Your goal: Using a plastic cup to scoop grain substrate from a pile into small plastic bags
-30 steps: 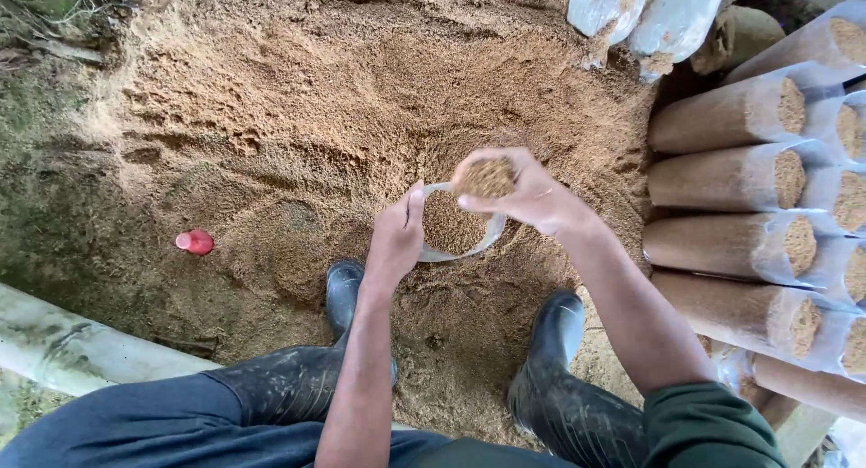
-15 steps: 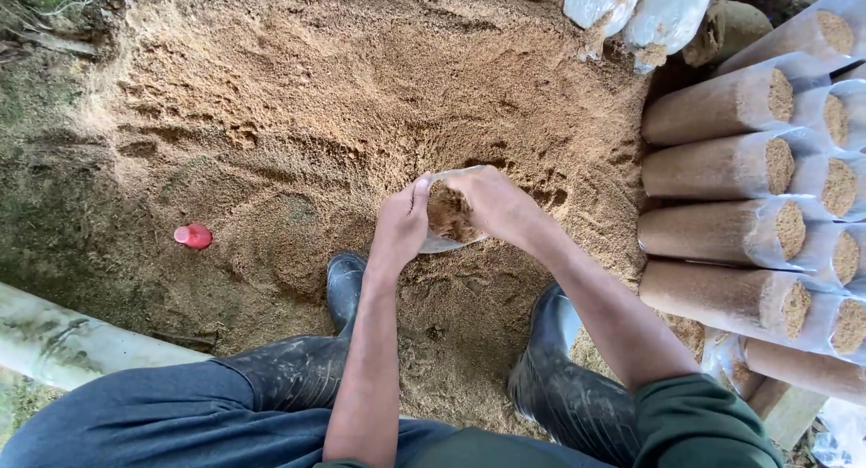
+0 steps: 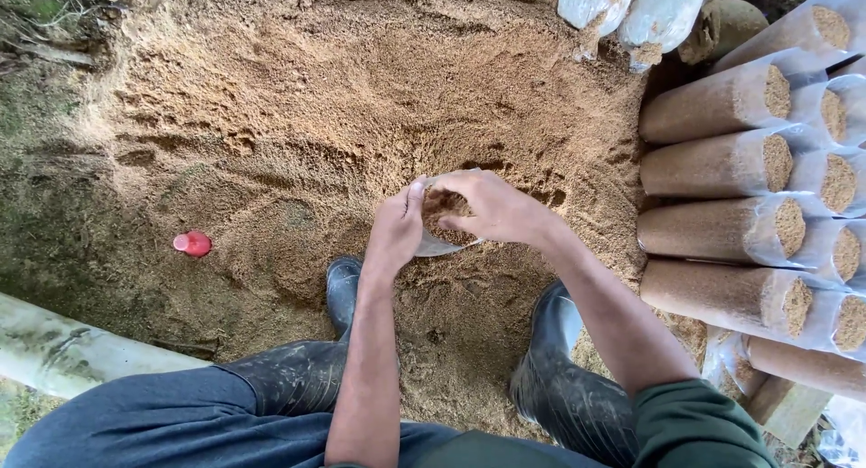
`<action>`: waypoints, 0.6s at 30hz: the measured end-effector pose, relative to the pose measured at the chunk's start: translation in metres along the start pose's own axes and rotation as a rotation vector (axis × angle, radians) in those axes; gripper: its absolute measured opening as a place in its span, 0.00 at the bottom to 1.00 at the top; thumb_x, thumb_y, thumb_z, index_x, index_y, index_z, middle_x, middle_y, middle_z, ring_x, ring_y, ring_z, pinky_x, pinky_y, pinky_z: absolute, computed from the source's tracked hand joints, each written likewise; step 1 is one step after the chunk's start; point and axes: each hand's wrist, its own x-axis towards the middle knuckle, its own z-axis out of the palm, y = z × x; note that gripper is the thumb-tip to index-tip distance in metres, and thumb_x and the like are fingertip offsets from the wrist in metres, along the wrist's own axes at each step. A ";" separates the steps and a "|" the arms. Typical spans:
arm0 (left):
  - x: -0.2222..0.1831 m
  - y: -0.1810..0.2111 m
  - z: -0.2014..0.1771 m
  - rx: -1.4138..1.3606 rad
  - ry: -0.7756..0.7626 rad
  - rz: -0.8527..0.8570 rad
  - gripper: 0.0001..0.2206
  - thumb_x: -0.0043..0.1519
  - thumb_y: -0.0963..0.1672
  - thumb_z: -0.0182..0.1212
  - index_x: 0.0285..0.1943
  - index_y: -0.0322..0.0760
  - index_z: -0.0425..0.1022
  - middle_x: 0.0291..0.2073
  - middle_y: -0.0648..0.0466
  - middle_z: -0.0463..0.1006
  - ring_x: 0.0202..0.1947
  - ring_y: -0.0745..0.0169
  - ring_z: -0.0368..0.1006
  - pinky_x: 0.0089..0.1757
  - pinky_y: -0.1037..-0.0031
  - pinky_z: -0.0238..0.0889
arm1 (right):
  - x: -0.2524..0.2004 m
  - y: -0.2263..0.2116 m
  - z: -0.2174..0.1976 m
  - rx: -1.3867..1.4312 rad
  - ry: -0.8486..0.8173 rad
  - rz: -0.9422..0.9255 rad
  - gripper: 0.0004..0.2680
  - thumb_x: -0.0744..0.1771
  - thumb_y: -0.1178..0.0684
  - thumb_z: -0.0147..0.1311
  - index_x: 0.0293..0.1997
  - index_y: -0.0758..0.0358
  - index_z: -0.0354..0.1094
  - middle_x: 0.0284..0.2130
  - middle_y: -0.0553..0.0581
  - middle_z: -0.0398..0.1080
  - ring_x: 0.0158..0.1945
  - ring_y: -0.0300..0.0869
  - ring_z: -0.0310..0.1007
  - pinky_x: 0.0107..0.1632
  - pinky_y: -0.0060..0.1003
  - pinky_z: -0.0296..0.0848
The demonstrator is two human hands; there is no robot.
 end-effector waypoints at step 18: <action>0.000 -0.001 -0.013 0.173 0.012 0.097 0.26 0.74 0.47 0.33 0.68 0.18 0.64 0.62 0.26 0.68 0.62 0.33 0.69 0.60 0.51 0.58 | 0.047 0.227 0.101 0.411 0.609 0.408 0.26 0.66 0.38 0.61 0.66 0.62 0.58 0.61 0.64 0.61 0.67 0.55 0.58 0.65 0.53 0.61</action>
